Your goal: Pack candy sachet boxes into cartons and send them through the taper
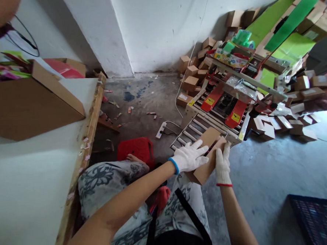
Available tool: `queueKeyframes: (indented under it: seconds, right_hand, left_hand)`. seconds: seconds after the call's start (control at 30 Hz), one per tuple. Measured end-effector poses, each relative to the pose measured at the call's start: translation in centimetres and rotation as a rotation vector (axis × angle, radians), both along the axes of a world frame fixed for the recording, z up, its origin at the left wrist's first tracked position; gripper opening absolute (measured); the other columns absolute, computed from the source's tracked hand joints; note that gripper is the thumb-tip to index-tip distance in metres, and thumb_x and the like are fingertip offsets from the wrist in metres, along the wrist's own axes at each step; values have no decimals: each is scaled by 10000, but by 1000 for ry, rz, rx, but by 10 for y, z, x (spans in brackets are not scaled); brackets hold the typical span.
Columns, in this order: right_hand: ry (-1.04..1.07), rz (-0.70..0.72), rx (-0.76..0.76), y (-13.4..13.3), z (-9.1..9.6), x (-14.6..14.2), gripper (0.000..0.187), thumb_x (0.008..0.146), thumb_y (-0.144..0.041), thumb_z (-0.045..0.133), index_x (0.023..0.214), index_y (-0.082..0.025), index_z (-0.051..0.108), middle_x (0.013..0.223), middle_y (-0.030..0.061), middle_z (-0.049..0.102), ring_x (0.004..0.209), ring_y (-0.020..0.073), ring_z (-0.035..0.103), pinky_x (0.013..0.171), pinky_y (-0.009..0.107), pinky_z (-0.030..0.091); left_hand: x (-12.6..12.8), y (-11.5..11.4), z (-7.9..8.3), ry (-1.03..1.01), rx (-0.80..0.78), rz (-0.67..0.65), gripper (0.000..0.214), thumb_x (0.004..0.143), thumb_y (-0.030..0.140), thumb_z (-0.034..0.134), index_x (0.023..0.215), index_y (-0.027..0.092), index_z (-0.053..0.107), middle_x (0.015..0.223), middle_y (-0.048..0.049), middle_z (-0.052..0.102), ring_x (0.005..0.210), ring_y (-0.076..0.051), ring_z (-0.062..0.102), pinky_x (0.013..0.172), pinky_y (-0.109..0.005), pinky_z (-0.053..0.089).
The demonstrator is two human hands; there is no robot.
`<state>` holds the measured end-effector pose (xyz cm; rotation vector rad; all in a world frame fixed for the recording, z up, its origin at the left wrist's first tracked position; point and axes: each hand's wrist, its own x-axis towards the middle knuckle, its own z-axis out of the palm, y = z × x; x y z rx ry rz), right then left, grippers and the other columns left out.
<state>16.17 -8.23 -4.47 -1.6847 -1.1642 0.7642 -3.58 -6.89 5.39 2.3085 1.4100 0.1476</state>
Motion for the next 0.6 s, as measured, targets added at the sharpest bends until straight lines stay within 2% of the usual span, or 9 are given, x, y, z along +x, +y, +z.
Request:
queueKeyframes:
  seconds: [0.1,0.17,0.27,0.37,0.47,0.53,0.6]
  right_hand:
    - [39,142,-42,15,4,10,892,908,-680,420,1631,-244,130,1675,36,199,1536,245,224,1265,416,168]
    - [0,186,-75,31,10,19,893,900,-684,425,1628,-244,153,1668,47,227,1529,243,247,1261,419,185]
    - [-164,207,-70,54,19,26,808,935,-629,387,1619,-242,199,1673,70,209,1538,252,213,1257,450,184]
    - [-476,174,-69,62,32,21,707,973,-522,376,1585,-174,308,1659,176,206,1515,350,241,1207,557,240]
    - [-779,193,0,40,43,0,618,1001,-422,358,1526,-99,405,1621,247,256,1476,411,280,1158,632,263]
    - [-905,336,83,12,44,-16,637,988,-449,400,1507,-80,421,1597,254,313,1471,421,278,1162,664,228]
    - [-984,497,155,-13,42,-24,760,918,-571,510,1490,-77,436,1564,263,371,1464,445,278,1175,688,174]
  left_hand:
    - [2,5,-7,-70,72,41,533,1004,582,344,1434,349,556,1541,-43,478,1290,-291,554,1107,-453,441]
    - [10,15,-15,-86,145,43,491,1010,488,407,1438,300,559,1535,-60,482,1361,-258,497,1169,-406,385]
    - [25,28,-25,-41,183,18,511,1006,403,428,1488,252,503,1613,-66,386,1474,-307,351,1232,-470,291]
    - [35,34,-28,-32,156,18,536,1004,383,413,1516,231,464,1634,-55,355,1485,-353,317,1221,-520,304]
    - [35,36,-31,-120,116,71,525,993,355,425,1501,242,486,1632,-32,360,1489,-350,314,1221,-514,321]
    - [32,40,-36,-244,101,78,502,979,282,421,1466,234,532,1610,-28,400,1489,-308,332,1247,-493,293]
    - [29,47,-44,-407,94,50,478,960,216,415,1402,213,595,1574,-45,456,1474,-254,375,1274,-464,247]
